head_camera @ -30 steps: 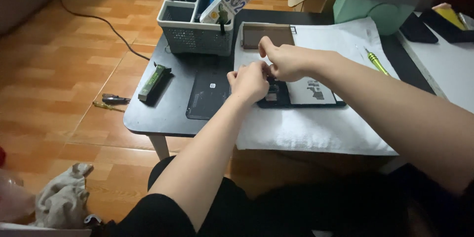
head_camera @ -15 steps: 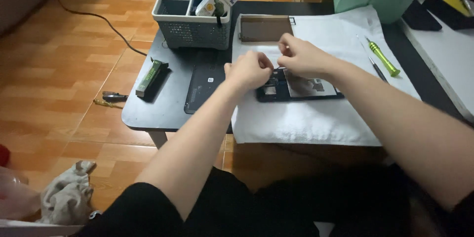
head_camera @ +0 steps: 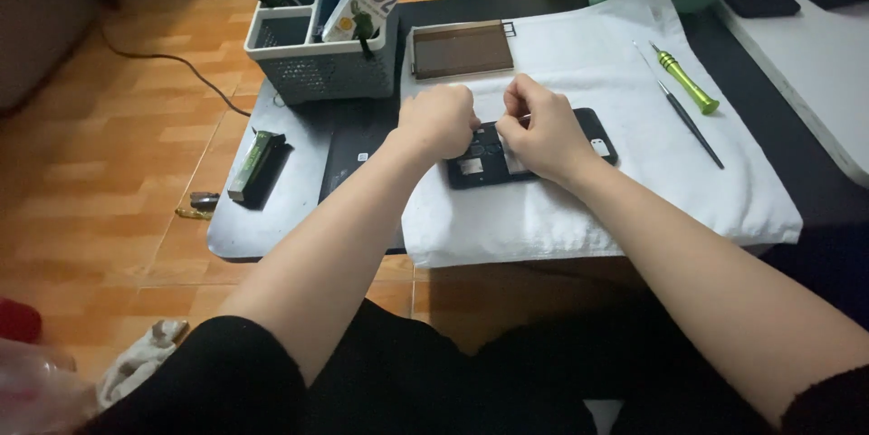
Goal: Reassembling a smartphone by carefully placing internal components and securing them with screws.
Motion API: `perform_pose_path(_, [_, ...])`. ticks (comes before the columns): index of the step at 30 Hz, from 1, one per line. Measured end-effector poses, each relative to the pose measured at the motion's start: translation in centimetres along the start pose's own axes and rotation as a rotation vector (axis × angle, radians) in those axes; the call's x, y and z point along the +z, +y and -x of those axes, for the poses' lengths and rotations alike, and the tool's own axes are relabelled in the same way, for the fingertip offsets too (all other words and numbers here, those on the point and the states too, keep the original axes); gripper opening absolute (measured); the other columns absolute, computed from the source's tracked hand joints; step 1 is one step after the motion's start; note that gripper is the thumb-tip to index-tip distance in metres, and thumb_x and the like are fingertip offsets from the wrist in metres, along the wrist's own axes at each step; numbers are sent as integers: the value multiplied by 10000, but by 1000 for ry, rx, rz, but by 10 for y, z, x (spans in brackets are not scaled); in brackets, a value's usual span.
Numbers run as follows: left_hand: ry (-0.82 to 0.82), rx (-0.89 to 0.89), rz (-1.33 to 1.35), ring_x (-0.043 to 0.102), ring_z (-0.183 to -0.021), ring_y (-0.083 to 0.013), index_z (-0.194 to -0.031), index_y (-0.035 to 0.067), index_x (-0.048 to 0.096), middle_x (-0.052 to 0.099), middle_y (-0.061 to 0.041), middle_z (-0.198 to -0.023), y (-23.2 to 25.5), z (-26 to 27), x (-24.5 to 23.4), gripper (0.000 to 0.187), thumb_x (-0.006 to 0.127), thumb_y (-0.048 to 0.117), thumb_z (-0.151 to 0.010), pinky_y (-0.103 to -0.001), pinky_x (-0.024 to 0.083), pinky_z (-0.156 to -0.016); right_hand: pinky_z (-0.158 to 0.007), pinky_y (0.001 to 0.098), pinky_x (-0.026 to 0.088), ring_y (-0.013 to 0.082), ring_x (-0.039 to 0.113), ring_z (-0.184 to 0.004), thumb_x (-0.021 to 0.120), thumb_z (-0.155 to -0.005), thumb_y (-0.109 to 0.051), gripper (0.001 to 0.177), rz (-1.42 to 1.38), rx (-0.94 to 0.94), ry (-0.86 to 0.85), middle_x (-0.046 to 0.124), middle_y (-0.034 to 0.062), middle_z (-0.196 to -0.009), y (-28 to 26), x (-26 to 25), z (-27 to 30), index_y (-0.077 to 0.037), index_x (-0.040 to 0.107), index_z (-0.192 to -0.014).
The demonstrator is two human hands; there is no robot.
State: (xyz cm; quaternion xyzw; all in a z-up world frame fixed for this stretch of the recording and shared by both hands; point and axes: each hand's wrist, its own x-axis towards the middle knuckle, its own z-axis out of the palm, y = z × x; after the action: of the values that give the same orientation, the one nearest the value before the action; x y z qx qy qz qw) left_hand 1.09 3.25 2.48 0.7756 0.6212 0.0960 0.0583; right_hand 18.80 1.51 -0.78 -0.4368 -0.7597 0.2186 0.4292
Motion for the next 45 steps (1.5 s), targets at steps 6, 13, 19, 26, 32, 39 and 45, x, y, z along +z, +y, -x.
perform_pose_path(6, [-21, 43, -45, 751, -919, -426, -1011, 29, 758, 745, -179, -895, 2, 7, -3, 173, 644, 122, -920, -549, 522, -852, -688, 382, 601, 272, 685, -760, 599, -850, -37, 62, -42, -8, 0, 621, 123, -702, 3, 1, -2, -88, 564, -853])
perform_pose_path(13, [119, -88, 295, 741, -960, -443, -1123, 10, 677, 734, -216, -973, -8, 6, -14, 196, 579, 113, -988, -559, 587, -802, -715, 401, 613, 272, 704, -809, 624, -837, -43, 76, -99, -9, 18, 649, 132, -747, -2, -3, -1, -75, 586, -895])
perform_pose_path(19, [287, -105, 231, 751, -953, -433, -1089, 33, 657, 744, -205, -995, -13, -13, -26, 122, 634, 60, -972, -553, 611, -769, -803, 394, 605, 269, 727, -901, 718, -838, -66, 92, -147, 34, -16, 711, 119, -824, -7, -8, 0, -91, 651, -896])
perform_pose_path(26, [291, -240, 80, 665, -899, -436, -1068, 78, 556, 673, -196, -1005, -20, -33, -29, 140, 557, -27, -976, -512, 531, -707, -663, 254, 461, 103, 572, -723, 624, -813, -77, 85, -144, 91, -44, 610, -26, -796, -16, -12, 1, -143, 570, -813])
perform_pose_path(32, [249, -302, 35, 684, -919, -427, -1150, 70, 589, 675, -179, -1014, -23, -40, -27, 227, 602, -38, -951, -488, 572, -721, -662, 244, 463, 90, 573, -699, 618, -816, -86, 85, -158, 163, -53, 624, -36, -817, -25, -15, 2, -154, 567, -815])
perform_pose_path(39, [379, -194, 41, 752, -870, -449, -1008, 36, 677, 759, -222, -961, -32, -41, -21, 90, 698, 43, -921, -561, 643, -661, -839, 382, 602, 231, 717, -922, 752, -841, -120, 99, -122, 125, -42, 747, 87, -878, 1, -7, -3, -121, 699, -924])
perform_pose_path(45, [382, -199, 112, 757, -885, -438, -1005, 59, 695, 761, -202, -963, -34, -37, -16, 70, 682, 44, -938, -560, 638, -707, -848, 366, 594, 235, 724, -927, 753, -831, -100, 102, -128, 129, -35, 748, 81, -870, -2, -7, -3, -119, 706, -919])
